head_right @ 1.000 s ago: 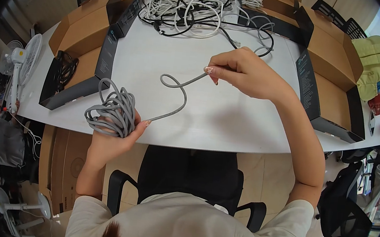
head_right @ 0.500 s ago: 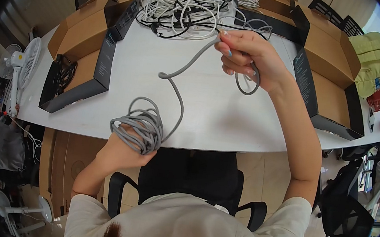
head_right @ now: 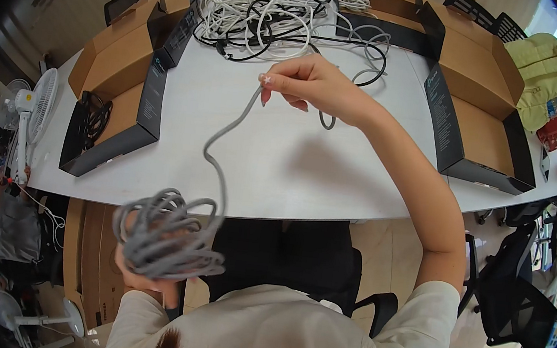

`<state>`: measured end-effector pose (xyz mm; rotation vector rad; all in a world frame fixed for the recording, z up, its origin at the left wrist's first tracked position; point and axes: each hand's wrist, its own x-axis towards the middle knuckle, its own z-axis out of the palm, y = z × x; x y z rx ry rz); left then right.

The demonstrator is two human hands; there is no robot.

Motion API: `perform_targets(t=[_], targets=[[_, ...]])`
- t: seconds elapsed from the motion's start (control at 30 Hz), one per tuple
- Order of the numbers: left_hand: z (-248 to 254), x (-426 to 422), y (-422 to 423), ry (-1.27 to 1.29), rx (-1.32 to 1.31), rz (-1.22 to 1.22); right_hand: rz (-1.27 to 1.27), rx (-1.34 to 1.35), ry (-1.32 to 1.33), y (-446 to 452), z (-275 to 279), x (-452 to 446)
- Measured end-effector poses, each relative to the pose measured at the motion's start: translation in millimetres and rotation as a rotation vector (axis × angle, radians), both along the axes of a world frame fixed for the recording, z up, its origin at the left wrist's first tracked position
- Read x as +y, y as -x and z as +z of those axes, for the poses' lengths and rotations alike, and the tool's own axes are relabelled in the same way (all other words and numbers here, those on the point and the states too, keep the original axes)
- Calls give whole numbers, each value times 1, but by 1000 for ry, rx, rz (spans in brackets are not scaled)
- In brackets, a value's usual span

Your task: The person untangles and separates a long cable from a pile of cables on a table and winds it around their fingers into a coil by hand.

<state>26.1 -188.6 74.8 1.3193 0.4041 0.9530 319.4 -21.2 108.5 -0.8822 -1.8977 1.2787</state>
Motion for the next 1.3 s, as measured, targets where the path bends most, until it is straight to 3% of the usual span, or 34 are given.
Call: perform_targets(t=[0.03,0.13,0.17,0.23,0.27,0.37,0.47,0.53,0.7,0.8,0.97,1.0,1.07,1.1,1.13,1.3], targets=[[1,0,1,-34,-156,-64,23,-1,13,2,-1,-1],[31,94,-25,-482,-647,-1070,67,64,-1,19,-8,-9],[40,120,-33,-632,-804,-1409,7,53,-227,25,-15,-7],[37,126,-28,-687,-999,-1428,-113,28,-676,33,-29,-5],[27,117,-13,-589,-1019,-1107,-197,-138,-903,34,-26,-9],[17,127,-2,-323,-1175,-918,-460,-516,-1201,35,-26,-17],[9,104,-3,-99,-1373,-555,-603,-611,-1488,35,-32,-12],[19,90,-17,-5,-1403,-362,-572,-619,-1428,37,-31,-15],[31,90,-41,100,-1499,-409,-509,-586,-1447,48,-33,-19],[28,86,-30,61,-1424,-120,-471,-523,-1505,45,-33,-16],[24,93,-12,49,-1381,-31,-460,-384,-1457,36,-34,-14],[20,96,-8,54,-1426,-149,-473,-406,-1436,33,-33,-15],[21,92,-7,47,-1372,-76,-497,-452,-1393,24,-31,-15],[23,88,-7,44,-1345,-39,-482,-451,-1342,20,-30,-16],[27,85,-11,61,-1335,149,-466,-450,-1290,17,-28,-17],[26,88,-11,9,-1446,-33,-370,-324,-860,8,-26,-16]])
